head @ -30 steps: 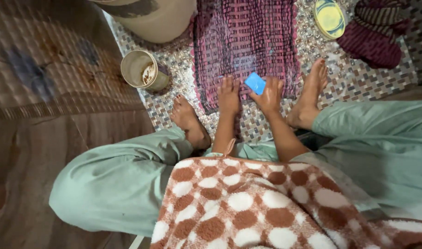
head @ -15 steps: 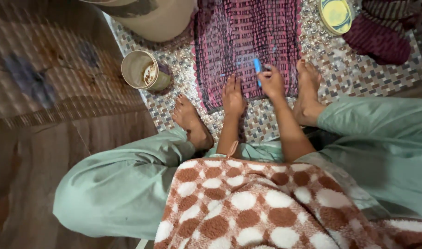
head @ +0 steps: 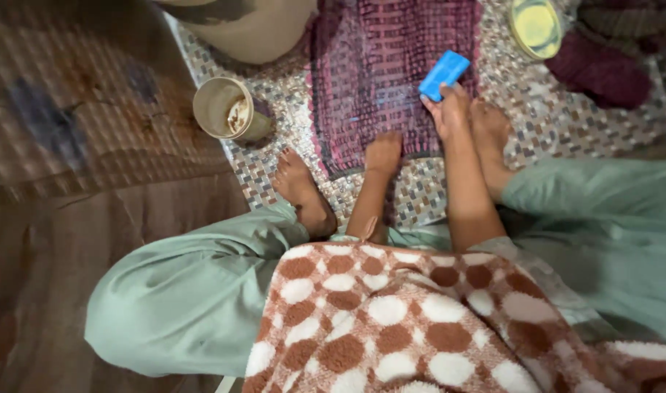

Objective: Scrubbing and cleaning a floor mat manually on the floor using soap and a brush.

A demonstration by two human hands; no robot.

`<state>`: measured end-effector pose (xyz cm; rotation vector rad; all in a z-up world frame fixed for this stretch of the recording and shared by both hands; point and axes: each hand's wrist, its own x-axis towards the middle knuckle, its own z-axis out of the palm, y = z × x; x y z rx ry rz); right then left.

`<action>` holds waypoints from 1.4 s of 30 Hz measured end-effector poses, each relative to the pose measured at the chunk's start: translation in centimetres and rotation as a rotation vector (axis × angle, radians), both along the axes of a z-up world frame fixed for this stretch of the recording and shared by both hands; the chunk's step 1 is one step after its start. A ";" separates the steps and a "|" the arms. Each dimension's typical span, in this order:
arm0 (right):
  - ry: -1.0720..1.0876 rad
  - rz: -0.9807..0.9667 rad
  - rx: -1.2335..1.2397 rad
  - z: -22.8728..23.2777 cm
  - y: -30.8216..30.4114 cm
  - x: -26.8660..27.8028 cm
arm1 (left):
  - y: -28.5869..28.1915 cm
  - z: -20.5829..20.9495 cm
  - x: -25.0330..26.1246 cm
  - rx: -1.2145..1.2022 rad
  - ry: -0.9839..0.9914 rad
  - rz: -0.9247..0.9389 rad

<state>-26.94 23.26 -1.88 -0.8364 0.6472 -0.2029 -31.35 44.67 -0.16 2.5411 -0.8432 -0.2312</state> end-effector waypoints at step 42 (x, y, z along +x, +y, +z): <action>-0.382 1.373 -1.943 9.2 0.3 7.9 | 2.3 5.6 3.6 0.144 0.007 0.445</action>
